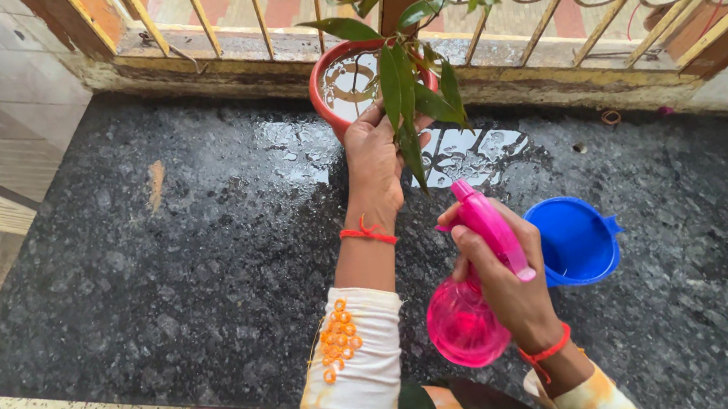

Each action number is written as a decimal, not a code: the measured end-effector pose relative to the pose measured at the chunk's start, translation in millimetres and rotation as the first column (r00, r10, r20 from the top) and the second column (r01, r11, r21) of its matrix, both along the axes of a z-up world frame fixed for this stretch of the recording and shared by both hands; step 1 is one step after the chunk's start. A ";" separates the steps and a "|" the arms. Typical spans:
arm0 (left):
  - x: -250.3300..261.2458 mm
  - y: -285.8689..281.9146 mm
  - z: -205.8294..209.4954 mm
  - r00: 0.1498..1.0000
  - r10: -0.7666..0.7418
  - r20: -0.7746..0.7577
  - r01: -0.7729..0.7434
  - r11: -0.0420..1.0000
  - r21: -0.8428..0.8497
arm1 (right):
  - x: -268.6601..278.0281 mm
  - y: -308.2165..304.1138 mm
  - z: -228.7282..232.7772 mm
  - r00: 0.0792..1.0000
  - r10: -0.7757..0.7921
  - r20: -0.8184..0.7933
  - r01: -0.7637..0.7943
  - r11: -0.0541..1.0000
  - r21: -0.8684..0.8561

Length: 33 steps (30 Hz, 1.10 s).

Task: The person sprays water onto the leaves of a potted plant using a pink spray bottle. They hold the plant with one hand while spraying with the other, occasionally adjusting the plant's position.

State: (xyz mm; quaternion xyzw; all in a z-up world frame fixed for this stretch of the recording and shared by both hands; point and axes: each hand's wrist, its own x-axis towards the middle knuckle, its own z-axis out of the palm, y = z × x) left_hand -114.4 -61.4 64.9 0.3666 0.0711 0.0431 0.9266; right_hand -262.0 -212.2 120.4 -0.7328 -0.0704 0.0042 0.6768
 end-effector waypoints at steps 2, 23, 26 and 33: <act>-1.1 0.7 0.7 1.000 -0.002 -0.008 0.002 1.000 -0.003 | 1.5 1.1 -3.2 1.000 -0.005 -0.022 0.005 1.000 -0.018; 1.6 6.3 0.2 1.000 -0.008 -0.001 0.008 0.998 -0.067 | -1.2 11.3 1.3 0.999 -0.040 0.035 0.041 0.999 -0.029; 0.6 7.8 1.5 1.000 -0.009 0.007 0.009 0.998 -0.057 | -0.7 9.0 0.6 0.999 -0.047 -0.006 0.047 0.998 -0.036; 0.2 7.2 6.8 0.999 -0.033 0.000 0.033 0.998 -0.055 | -4.1 6.9 3.3 0.999 -0.042 0.006 0.042 0.999 0.019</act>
